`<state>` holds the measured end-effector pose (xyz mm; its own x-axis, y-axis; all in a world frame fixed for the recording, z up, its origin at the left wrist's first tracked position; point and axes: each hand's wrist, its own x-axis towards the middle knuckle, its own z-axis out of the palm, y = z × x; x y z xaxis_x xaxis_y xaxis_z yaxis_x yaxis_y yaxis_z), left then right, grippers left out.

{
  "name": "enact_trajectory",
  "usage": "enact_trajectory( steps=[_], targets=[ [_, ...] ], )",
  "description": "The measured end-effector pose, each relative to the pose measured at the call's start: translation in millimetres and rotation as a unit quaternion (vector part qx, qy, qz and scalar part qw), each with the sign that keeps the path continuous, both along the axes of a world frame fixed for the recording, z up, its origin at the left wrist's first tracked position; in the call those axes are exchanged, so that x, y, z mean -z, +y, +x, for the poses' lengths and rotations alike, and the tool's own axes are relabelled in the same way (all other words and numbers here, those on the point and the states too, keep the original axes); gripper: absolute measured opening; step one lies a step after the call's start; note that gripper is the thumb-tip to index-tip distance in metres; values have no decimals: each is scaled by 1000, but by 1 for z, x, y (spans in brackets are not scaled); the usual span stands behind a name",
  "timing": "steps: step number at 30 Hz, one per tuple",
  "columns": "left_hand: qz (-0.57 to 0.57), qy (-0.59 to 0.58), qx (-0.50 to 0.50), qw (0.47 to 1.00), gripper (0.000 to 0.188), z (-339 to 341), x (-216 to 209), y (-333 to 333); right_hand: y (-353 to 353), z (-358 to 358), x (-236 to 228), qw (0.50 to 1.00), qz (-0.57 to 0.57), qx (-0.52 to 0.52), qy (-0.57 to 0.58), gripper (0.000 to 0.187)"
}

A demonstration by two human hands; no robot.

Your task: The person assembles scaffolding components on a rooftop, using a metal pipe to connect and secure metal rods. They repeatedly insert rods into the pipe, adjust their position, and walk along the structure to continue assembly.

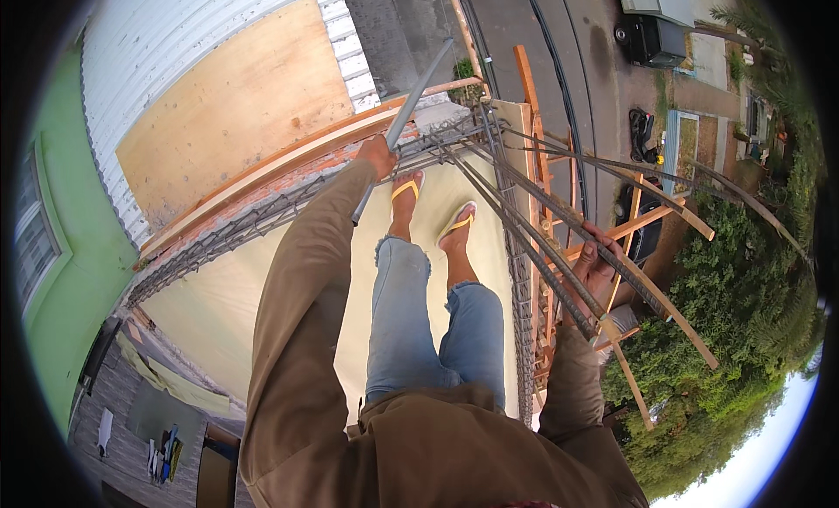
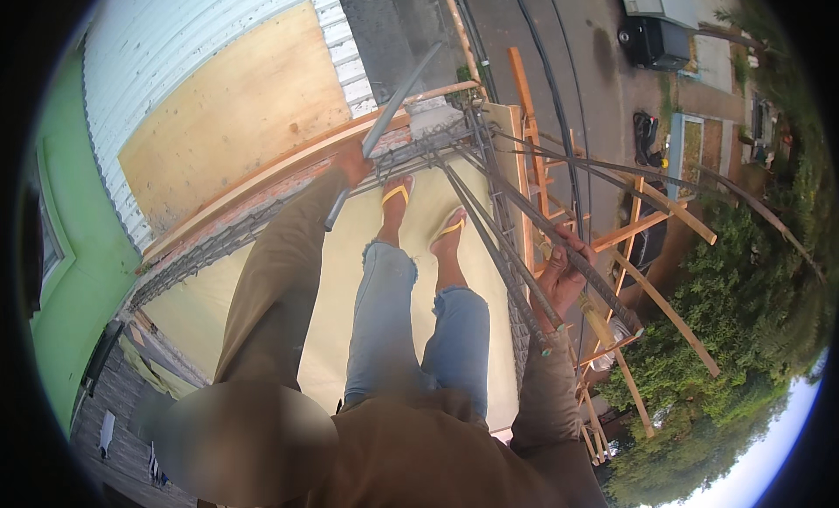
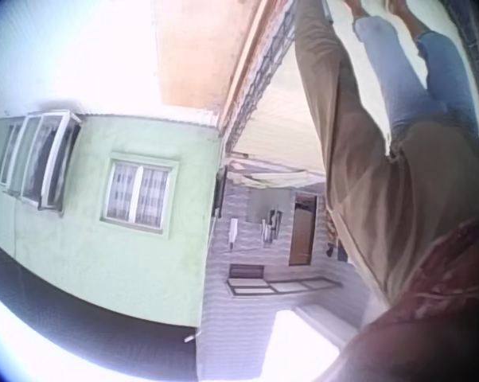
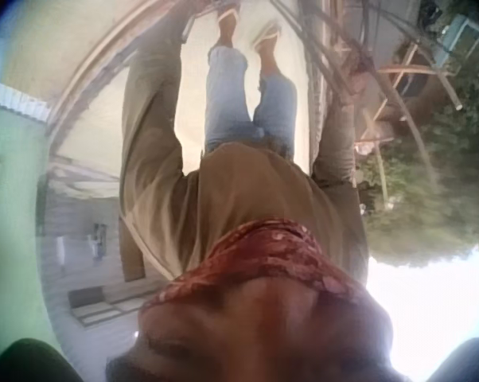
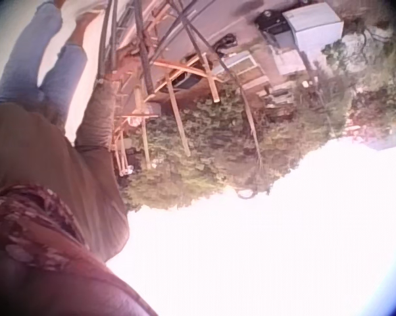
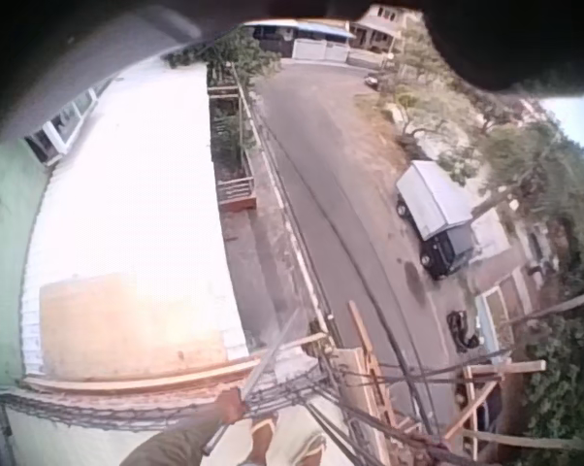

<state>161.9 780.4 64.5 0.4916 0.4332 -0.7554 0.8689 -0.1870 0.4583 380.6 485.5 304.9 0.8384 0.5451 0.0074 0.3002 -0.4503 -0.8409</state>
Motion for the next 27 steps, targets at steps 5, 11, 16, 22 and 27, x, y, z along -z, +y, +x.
enact_trajectory(
  steps=[5, 11, 16, 22, 27],
  targets=[
    [-19, 40, -1, 999, 41, 25, 76, -18, 0, 2, 2, 998, -36, -19, -56, 27],
    [-152, 69, 30, 986, 49, 3, 107, -69, 0, 5, 10, 994, -68, 12, -82, 34],
    [-234, 79, -69, 967, 45, -18, 83, -66, 2, 7, 13, 997, -40, 27, -62, 39],
    [-274, 88, -58, 956, 47, -18, 81, -26, -4, -15, 6, 992, -32, 98, -70, 42],
    [-114, 45, -38, 992, 54, -21, 115, -43, -3, 5, 13, 996, -20, 67, -51, 41]
  ],
)
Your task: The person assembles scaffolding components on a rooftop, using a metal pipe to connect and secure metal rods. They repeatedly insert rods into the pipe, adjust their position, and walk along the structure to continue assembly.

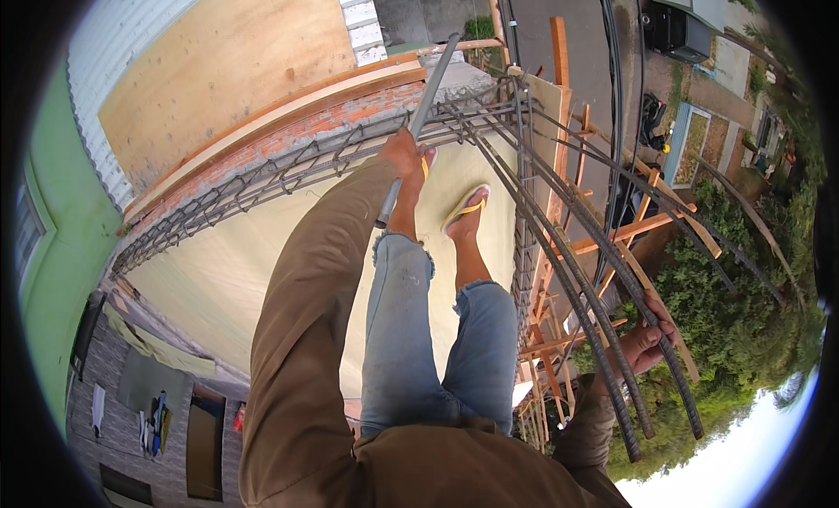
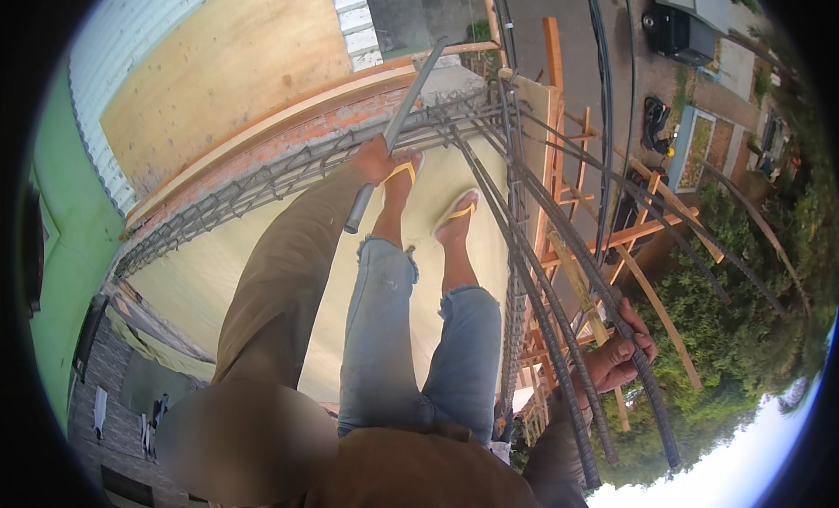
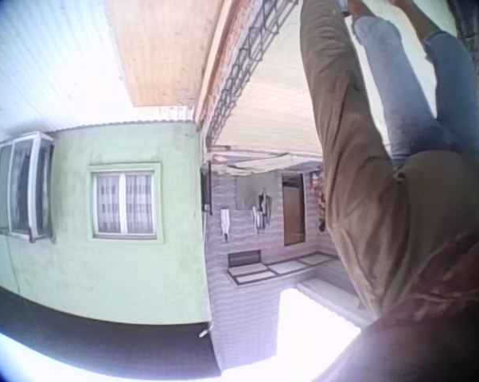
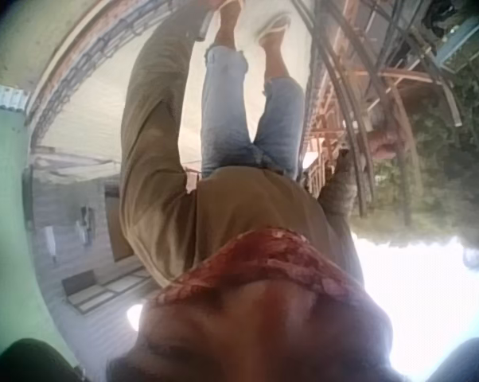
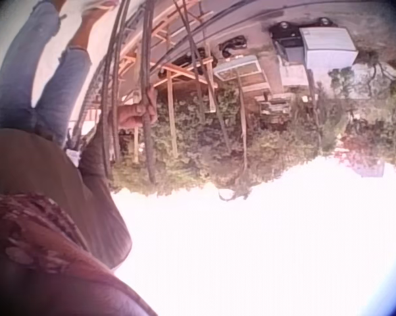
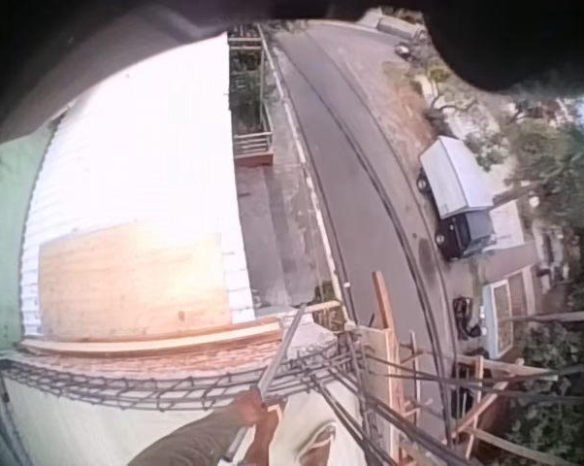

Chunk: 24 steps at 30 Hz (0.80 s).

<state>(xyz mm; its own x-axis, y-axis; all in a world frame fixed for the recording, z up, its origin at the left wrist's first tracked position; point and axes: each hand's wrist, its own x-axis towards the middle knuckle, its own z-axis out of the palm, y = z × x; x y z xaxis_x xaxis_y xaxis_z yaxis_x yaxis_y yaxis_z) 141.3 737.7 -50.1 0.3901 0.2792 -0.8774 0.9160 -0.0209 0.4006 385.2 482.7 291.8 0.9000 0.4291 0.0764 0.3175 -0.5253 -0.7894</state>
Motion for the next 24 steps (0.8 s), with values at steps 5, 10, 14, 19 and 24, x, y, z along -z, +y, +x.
enact_trajectory(
  steps=[5, 10, 14, 19, 24],
  targets=[
    [7, -67, 132, 989, 63, -3, 2, -11, 0, -8, -1, 1000, 24, 17, 3, 41],
    [-130, -40, 57, 989, 56, -3, -28, 12, -2, 1, -2, 1000, 19, 7, 10, 40],
    [28, -92, 92, 991, 45, 11, -19, 17, -2, -11, -6, 1000, 4, 0, 1, 39],
    [44, -39, 140, 988, 50, 14, -30, 42, -6, 7, 6, 998, 42, -33, 19, 37],
    [7, -51, 248, 967, 47, 28, -29, 45, 2, -13, -1, 1000, 30, 4, -5, 39]
  ],
)
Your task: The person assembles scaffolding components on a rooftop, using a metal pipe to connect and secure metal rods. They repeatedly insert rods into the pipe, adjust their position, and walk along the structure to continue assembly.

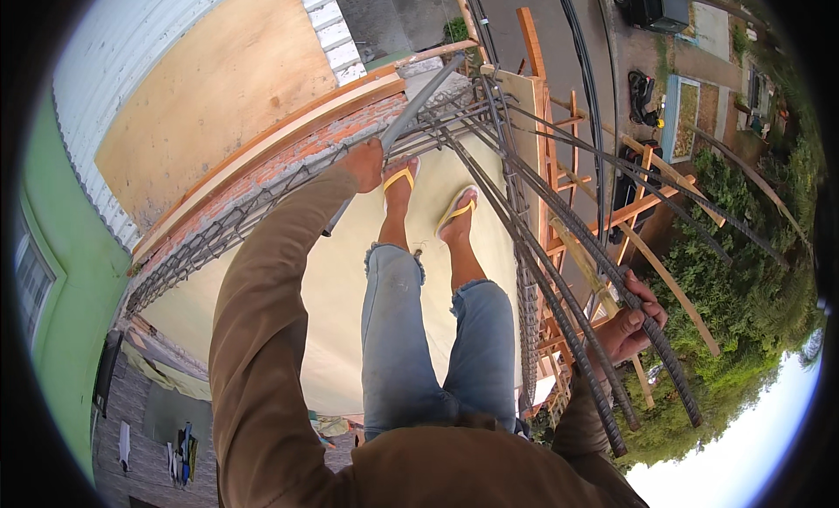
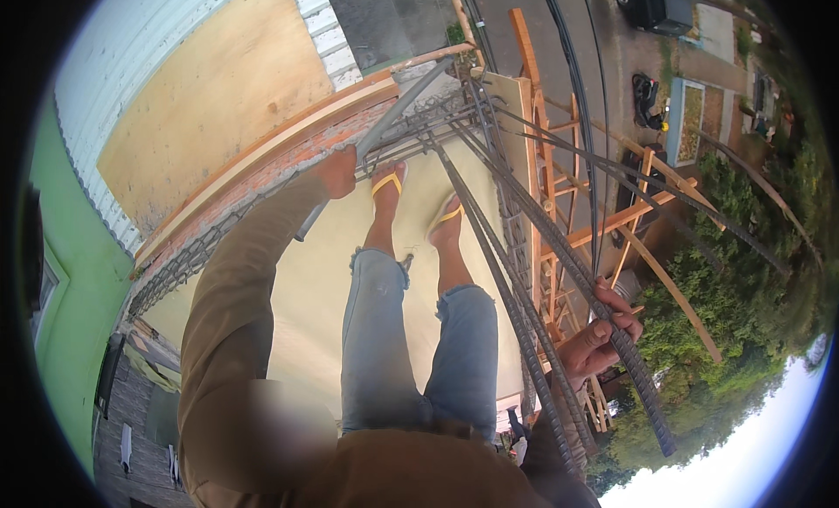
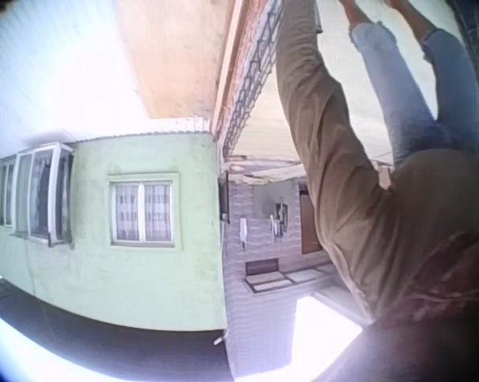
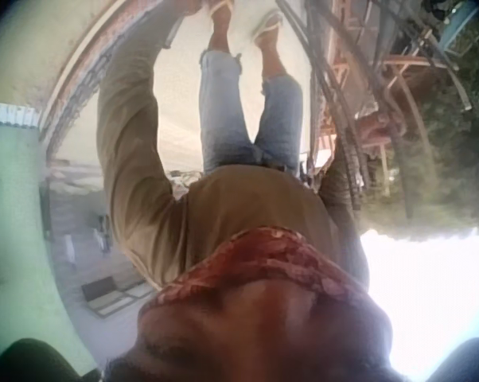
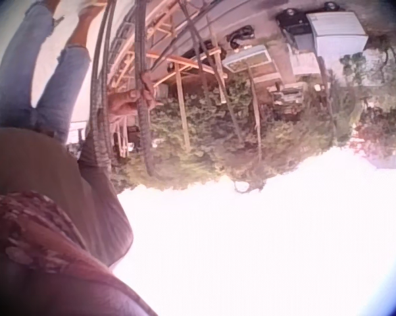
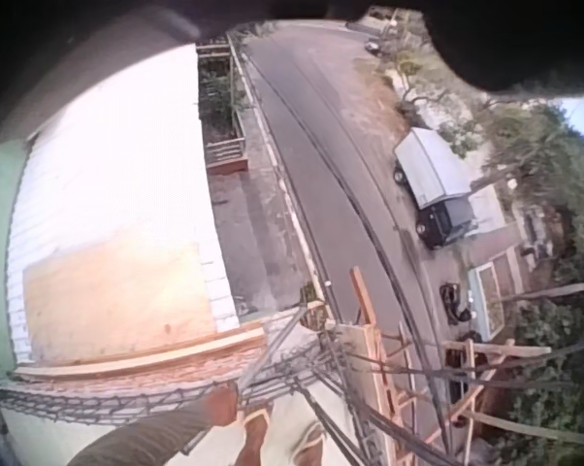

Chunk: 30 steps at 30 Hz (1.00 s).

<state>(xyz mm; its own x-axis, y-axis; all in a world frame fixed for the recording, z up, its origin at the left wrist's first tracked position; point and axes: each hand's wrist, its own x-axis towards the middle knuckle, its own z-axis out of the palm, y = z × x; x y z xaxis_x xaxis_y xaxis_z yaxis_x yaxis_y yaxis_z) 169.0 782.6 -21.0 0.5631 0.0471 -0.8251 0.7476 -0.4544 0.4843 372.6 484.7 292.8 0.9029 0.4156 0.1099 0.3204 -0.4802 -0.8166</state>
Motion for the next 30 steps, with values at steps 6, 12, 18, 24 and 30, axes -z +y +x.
enact_trajectory(
  steps=[6, 12, 18, 24, 30],
  targets=[
    [-97, 105, -142, 979, 32, -18, -32, -34, 13, 21, 3, 996, -21, -84, 17, 36],
    [-129, 130, -316, 931, 35, -69, -64, -67, 17, 23, 3, 992, 6, -118, 42, 28],
    [-70, 122, -334, 932, 32, -113, -157, -74, 11, 10, -1, 996, 2, -66, 53, 23],
    [-85, 118, -356, 923, 39, -146, -256, -63, 10, 3, -4, 998, 10, -48, 26, 20],
    [-121, 143, -372, 909, 36, -162, -352, -66, 7, 4, -9, 999, -18, -23, 15, 18]
  ],
)
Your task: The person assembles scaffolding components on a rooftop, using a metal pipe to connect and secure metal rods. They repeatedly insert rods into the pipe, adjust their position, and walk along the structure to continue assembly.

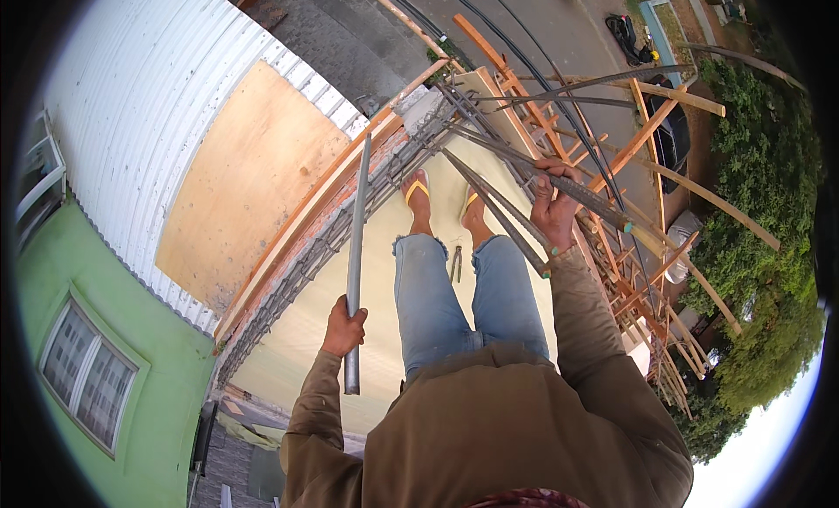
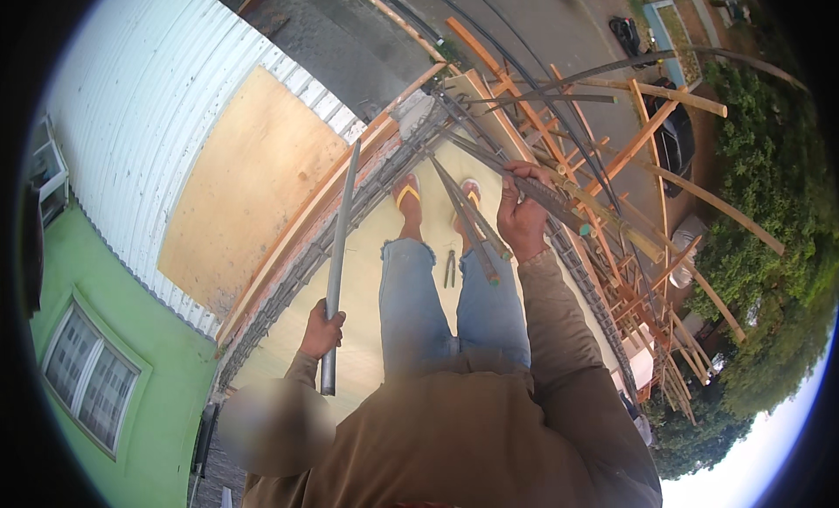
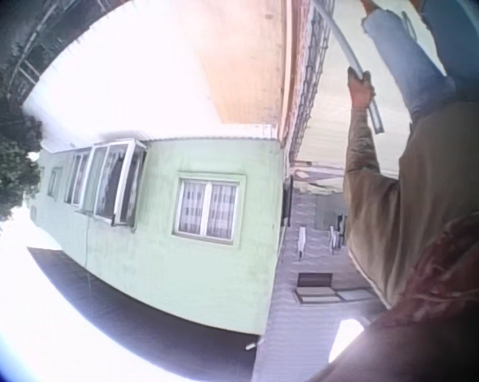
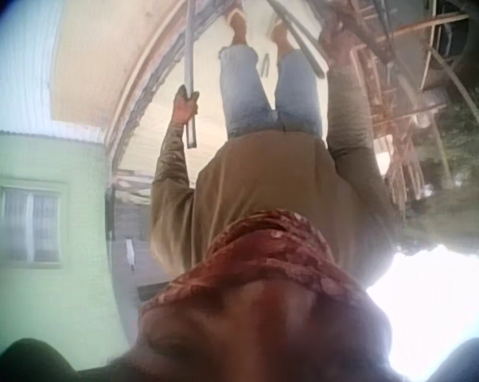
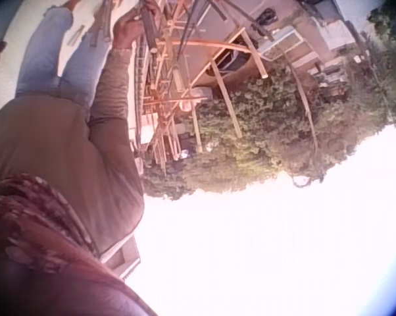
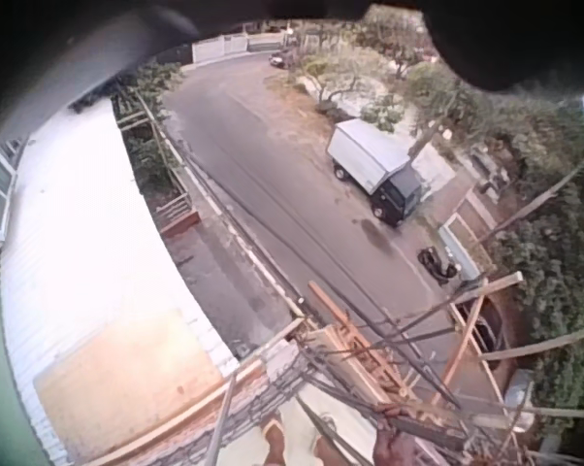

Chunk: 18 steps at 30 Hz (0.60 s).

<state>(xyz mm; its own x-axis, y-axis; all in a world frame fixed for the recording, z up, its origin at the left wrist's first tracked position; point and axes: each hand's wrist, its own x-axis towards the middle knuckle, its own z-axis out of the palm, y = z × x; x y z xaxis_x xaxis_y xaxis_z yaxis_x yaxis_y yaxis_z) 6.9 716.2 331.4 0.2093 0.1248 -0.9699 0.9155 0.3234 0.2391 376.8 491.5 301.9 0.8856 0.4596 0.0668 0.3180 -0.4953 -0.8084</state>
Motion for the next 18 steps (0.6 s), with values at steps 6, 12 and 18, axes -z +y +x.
enact_trajectory(
  steps=[6, 12, 18],
  targets=[
    [-30, 6, 87, 996, 24, 4, -84, -4, 1, -5, -15, 999, -20, 22, 30, 37],
    [-51, 27, 206, 977, 30, 19, -130, -29, -73, -61, -8, 976, -84, 108, 169, 61],
    [-41, 20, 337, 940, 28, 72, -156, -92, -243, -154, 29, 831, -372, 47, 412, 59]
  ],
)
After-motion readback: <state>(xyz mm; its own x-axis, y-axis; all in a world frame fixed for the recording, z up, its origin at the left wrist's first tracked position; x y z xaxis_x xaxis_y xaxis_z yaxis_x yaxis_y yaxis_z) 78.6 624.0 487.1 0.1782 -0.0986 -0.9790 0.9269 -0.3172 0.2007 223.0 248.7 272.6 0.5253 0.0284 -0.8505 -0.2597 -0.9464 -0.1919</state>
